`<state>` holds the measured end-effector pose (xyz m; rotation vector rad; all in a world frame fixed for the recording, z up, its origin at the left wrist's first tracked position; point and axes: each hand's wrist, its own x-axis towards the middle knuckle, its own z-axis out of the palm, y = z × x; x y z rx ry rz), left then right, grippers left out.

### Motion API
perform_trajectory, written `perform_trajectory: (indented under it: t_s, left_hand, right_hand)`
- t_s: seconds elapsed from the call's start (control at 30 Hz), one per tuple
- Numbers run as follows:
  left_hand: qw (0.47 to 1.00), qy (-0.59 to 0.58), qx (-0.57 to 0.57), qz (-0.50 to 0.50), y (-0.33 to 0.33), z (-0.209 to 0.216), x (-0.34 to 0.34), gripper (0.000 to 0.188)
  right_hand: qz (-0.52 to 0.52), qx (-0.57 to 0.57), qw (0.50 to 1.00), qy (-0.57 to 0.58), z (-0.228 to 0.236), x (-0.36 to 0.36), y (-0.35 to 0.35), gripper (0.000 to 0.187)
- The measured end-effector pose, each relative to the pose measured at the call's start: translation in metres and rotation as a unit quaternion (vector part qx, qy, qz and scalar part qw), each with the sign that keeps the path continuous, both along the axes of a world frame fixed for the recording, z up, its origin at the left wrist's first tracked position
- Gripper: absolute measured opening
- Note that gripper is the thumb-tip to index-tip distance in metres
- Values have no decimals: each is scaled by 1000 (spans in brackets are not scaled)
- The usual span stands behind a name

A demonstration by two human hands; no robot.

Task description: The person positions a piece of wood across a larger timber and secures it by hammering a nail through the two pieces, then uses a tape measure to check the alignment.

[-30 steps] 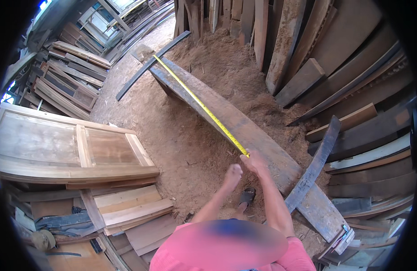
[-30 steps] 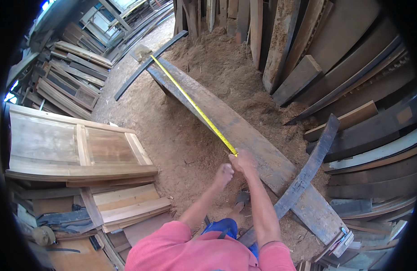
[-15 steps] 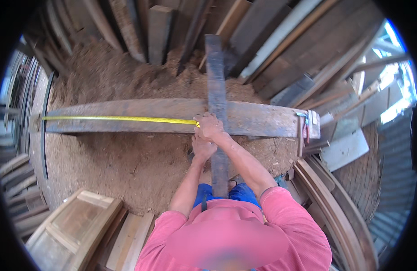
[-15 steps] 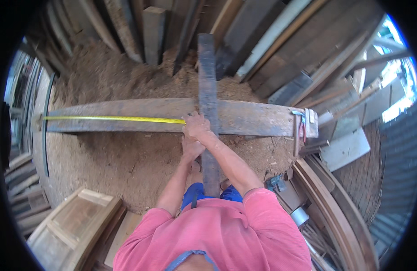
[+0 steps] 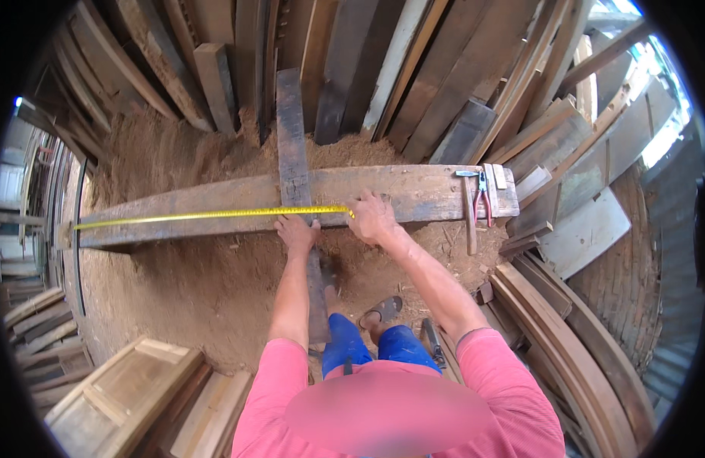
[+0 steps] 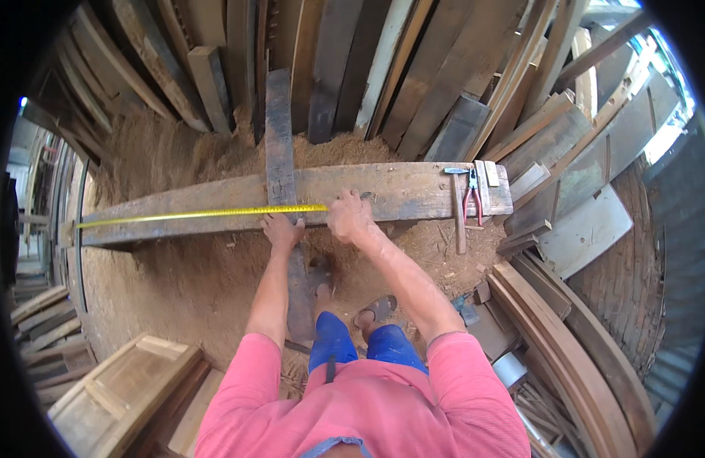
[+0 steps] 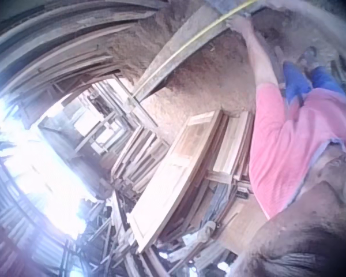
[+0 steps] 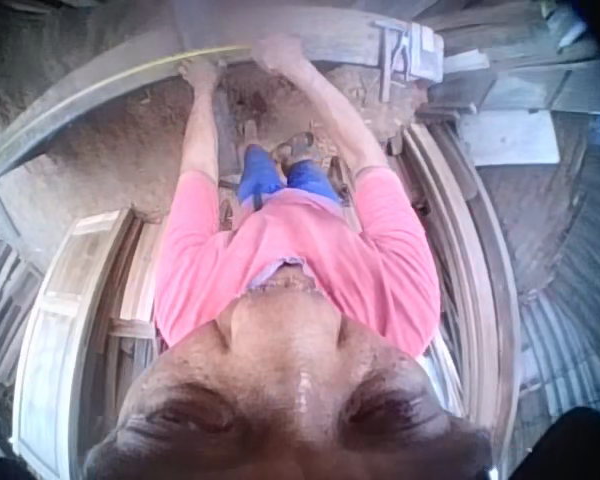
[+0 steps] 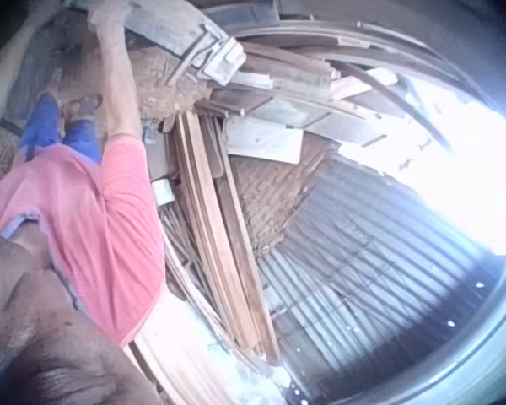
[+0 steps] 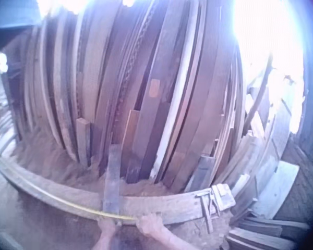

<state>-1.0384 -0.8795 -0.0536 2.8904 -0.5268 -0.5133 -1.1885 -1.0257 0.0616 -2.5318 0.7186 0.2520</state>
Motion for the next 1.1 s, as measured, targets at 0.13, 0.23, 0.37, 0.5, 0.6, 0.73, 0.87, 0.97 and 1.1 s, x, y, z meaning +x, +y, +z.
perform_trajectory:
  t_s: [0.13, 0.23, 0.37, 0.5, 0.6, 0.73, 0.87, 0.97, 1.1]
  left_hand:
    - [1000, -10, -13, -10, -2, 14, -18, 91]
    - [1000, -4, -13, 3, -7, 19, -26, 93]
    - [997, 5, -19, 70, -20, 17, -16, 104]
    - [987, 17, -33, 156, -42, 13, -20, 108]
    - [979, 68, -36, 189, -48, 11, -13, 113]
    - [981, 44, -93, 162, -9, -5, 2, 104]
    - [980, 61, -140, 129, -6, 10, -36, 101]
    - [983, 75, -130, 105, -22, 19, -81, 103]
    - [989, 77, -95, 79, -44, 15, -126, 104]
  right_hand:
    - [-10, 19, 1000, -18, -11, -18, -24, 49]
    - [-13, 26, 1000, 1, -23, -26, -42, 49]
    - [-3, 45, 999, 27, -14, -15, -58, 50]
    - [0, 75, 997, 35, -33, -11, -81, 51]
    - [13, 62, 998, 27, -36, -4, -90, 50]
    - [57, 46, 997, -6, -53, 9, -103, 48]
    - [60, 75, 995, 3, -52, 14, -121, 48]
    - [115, 78, 990, -4, -67, 8, -142, 50]
    - [105, 96, 988, 66, -67, -3, -166, 55]
